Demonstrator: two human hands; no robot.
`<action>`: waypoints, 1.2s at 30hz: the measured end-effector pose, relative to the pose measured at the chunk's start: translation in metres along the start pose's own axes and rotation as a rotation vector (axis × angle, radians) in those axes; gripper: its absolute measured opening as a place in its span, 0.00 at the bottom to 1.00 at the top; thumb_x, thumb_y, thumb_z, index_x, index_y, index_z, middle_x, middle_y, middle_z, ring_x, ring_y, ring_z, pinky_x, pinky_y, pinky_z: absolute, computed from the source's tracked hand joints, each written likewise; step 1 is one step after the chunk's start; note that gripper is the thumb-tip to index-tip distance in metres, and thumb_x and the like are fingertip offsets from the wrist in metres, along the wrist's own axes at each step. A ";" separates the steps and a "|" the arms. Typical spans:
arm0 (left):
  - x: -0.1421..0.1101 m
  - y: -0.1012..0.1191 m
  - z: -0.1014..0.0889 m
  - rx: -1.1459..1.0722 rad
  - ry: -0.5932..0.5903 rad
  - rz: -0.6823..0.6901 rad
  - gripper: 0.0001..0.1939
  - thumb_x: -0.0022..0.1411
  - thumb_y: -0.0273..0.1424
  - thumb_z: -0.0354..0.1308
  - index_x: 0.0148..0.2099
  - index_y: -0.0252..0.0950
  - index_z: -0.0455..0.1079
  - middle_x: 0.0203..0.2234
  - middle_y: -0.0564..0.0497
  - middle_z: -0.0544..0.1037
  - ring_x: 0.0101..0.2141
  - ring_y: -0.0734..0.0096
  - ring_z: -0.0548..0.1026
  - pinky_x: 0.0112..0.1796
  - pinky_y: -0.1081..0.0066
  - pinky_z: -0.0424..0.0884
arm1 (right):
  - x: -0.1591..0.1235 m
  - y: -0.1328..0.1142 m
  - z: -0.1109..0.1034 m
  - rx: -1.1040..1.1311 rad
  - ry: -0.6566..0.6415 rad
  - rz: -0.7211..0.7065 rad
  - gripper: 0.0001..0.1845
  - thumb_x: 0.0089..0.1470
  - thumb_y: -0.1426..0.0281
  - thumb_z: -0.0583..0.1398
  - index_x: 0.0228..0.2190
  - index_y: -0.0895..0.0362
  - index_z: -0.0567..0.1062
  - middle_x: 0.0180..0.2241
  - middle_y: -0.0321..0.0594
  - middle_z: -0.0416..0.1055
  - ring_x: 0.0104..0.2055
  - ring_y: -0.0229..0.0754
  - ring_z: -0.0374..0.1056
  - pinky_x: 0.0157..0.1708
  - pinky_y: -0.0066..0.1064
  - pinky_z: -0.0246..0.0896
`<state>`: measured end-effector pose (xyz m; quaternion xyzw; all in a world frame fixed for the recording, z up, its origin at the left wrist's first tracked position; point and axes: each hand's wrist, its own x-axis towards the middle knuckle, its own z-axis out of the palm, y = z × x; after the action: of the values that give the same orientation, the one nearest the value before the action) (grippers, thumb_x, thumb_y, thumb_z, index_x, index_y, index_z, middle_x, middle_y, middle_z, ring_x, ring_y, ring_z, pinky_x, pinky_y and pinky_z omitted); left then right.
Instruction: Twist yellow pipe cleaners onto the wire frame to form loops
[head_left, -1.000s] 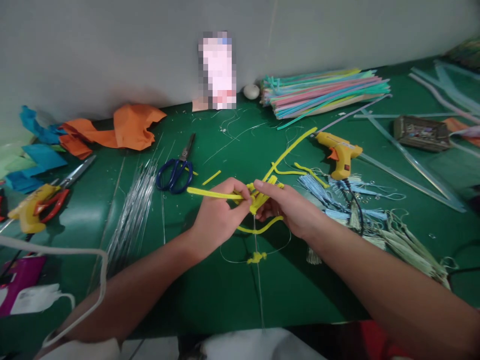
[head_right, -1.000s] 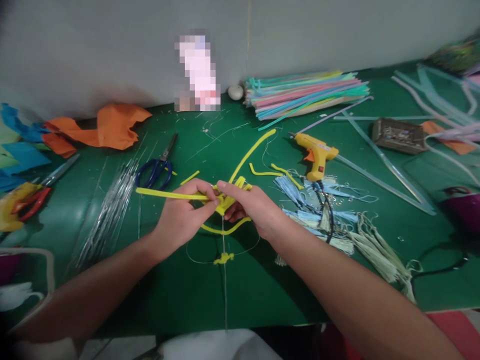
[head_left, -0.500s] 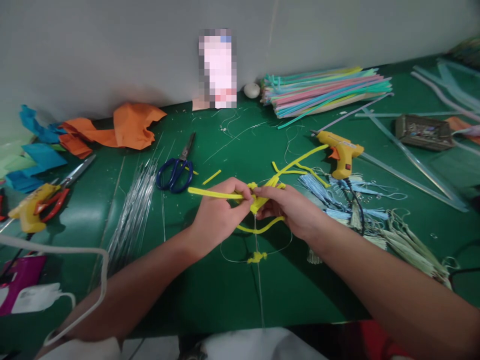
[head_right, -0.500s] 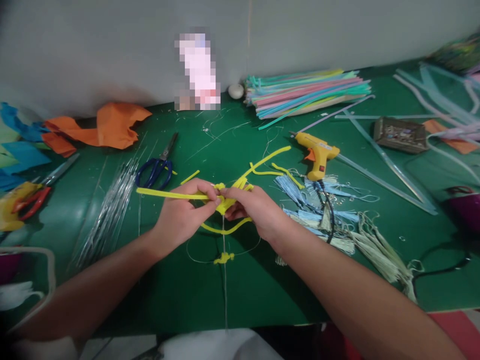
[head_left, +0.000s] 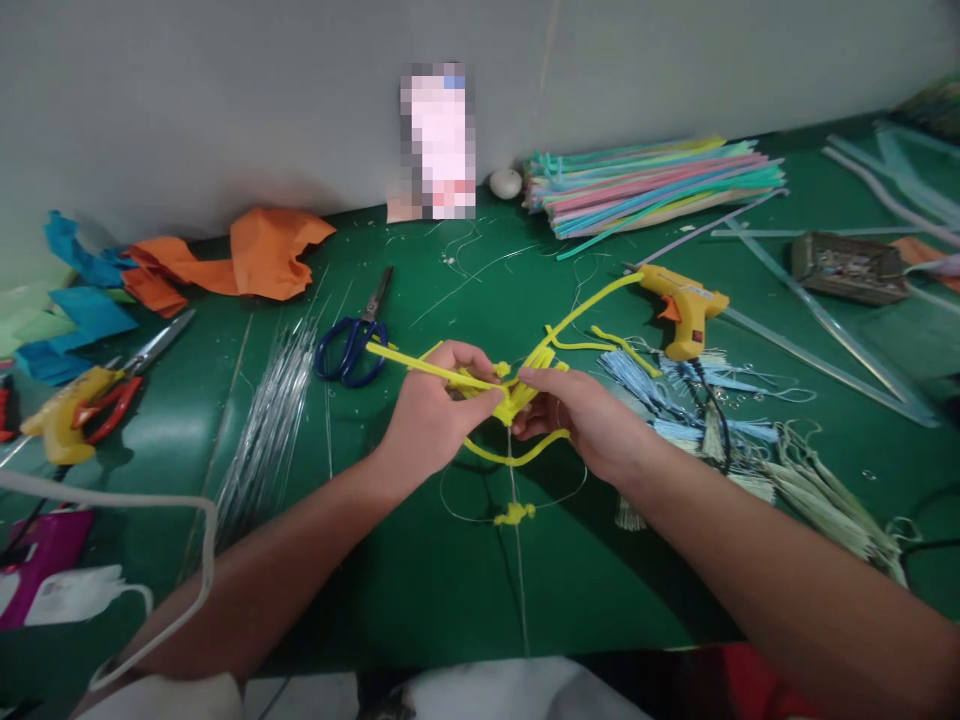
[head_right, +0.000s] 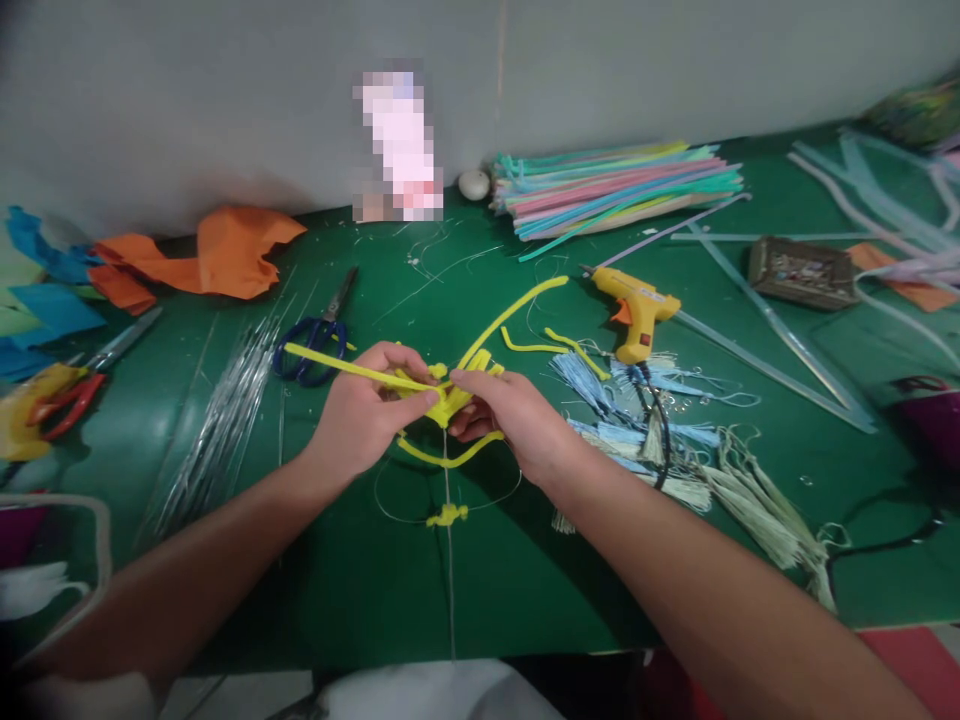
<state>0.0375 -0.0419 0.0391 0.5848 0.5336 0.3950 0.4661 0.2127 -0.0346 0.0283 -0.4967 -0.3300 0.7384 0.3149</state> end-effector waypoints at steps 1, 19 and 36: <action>0.002 -0.001 0.000 -0.078 0.004 -0.052 0.13 0.52 0.26 0.67 0.40 0.37 0.70 0.32 0.54 0.77 0.32 0.72 0.76 0.37 0.70 0.72 | 0.000 0.000 0.000 -0.011 0.010 -0.016 0.15 0.50 0.59 0.65 0.23 0.57 0.77 0.21 0.39 0.73 0.24 0.39 0.70 0.30 0.31 0.68; 0.013 -0.005 -0.004 -0.506 -0.100 -0.559 0.10 0.47 0.32 0.70 0.33 0.34 0.77 0.28 0.50 0.80 0.29 0.72 0.77 0.31 0.72 0.71 | 0.003 0.009 -0.001 -0.011 0.080 -0.320 0.10 0.48 0.60 0.68 0.28 0.54 0.80 0.26 0.36 0.76 0.30 0.38 0.70 0.37 0.33 0.65; 0.011 -0.005 0.002 -0.493 0.019 -0.502 0.12 0.46 0.28 0.70 0.35 0.36 0.75 0.26 0.54 0.79 0.25 0.76 0.74 0.28 0.74 0.68 | 0.004 0.011 -0.001 -0.040 0.078 -0.338 0.11 0.49 0.59 0.67 0.28 0.54 0.78 0.25 0.36 0.75 0.29 0.39 0.70 0.37 0.34 0.65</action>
<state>0.0397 -0.0312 0.0334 0.3015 0.5535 0.3904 0.6711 0.2109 -0.0375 0.0170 -0.4687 -0.4107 0.6484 0.4373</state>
